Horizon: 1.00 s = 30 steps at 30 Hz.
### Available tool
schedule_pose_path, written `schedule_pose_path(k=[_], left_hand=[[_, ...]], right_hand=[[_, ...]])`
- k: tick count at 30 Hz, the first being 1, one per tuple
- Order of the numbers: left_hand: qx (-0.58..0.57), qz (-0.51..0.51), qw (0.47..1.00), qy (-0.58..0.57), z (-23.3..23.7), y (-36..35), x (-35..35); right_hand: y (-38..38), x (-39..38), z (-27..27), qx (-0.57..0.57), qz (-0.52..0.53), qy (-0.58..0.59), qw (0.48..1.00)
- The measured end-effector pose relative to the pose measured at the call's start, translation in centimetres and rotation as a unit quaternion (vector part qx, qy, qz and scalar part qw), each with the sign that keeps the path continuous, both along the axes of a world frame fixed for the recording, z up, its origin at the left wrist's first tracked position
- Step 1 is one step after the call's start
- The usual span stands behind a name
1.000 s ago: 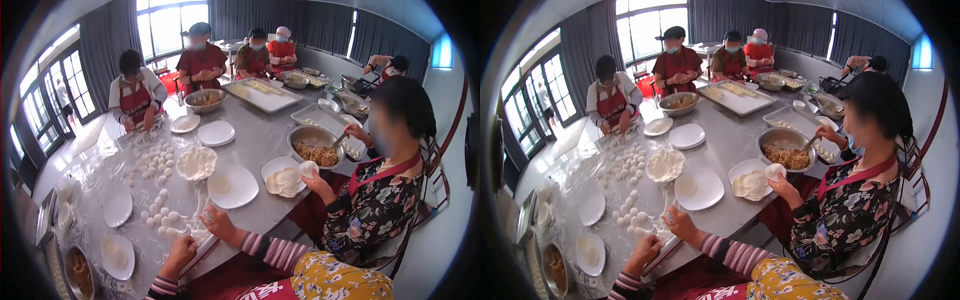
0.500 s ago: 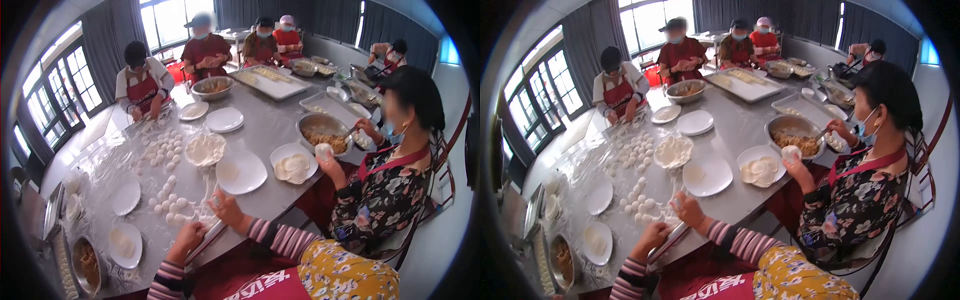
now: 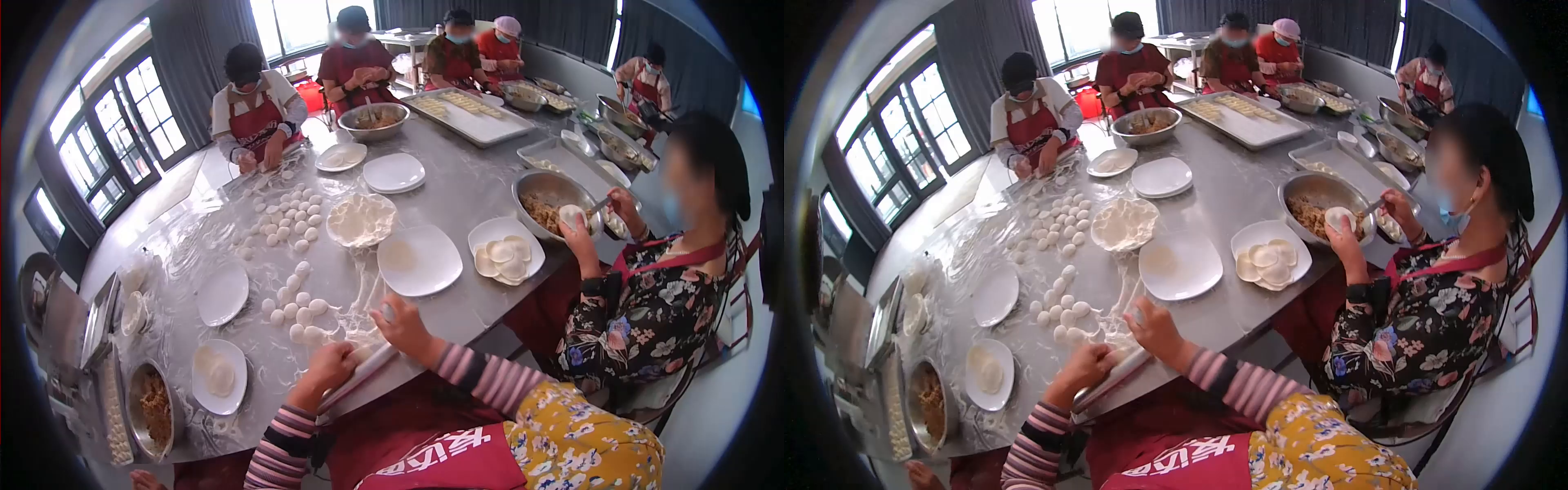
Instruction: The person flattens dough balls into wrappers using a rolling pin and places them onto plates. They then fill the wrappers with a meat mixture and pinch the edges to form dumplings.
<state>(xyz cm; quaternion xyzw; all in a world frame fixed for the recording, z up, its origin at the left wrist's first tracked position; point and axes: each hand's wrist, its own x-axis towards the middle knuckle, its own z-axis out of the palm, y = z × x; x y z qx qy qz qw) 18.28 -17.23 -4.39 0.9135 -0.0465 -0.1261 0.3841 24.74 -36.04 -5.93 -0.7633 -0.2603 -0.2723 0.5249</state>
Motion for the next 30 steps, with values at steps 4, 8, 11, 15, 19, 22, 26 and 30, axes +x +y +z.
schedule_pose_path(k=[4,8,11,15,19,22,26,30], left_hand=[[-0.009,0.014,1.0,0.009,-1.0,1.1,-0.9],[-0.015,-0.008,1.0,-0.005,-1.4,0.5,-0.3],[-0.009,0.011,0.999,-0.035,-1.1,0.2,0.3],[0.021,-0.011,0.999,-0.027,-0.9,0.8,-0.6],[-0.015,-0.03,0.999,0.015,-0.5,0.8,-1.4],[-0.02,0.005,1.0,0.004,-0.6,0.0,-0.2],[-0.001,0.001,1.0,-0.01,-0.9,0.2,0.3],[-0.019,0.009,1.0,-0.012,-0.5,0.6,-0.9]], right_hand=[[-2.2,-2.9,0.0,-0.009,0.02,0.037,0.999],[0.7,0.4,-0.8,0.011,-0.004,-0.004,1.0],[1.9,1.3,-0.3,-0.005,0.009,0.027,1.0],[-1.3,-2.1,-0.3,-0.007,-0.009,-0.004,1.0],[-1.6,-2.3,-1.4,-0.029,-0.005,-0.017,0.999],[1.5,1.3,-1.2,0.01,-0.011,-0.004,1.0],[0.4,0.2,-0.8,0.001,0.006,0.017,1.0],[-2.2,-2.9,0.0,0.017,0.026,0.024,0.999]])
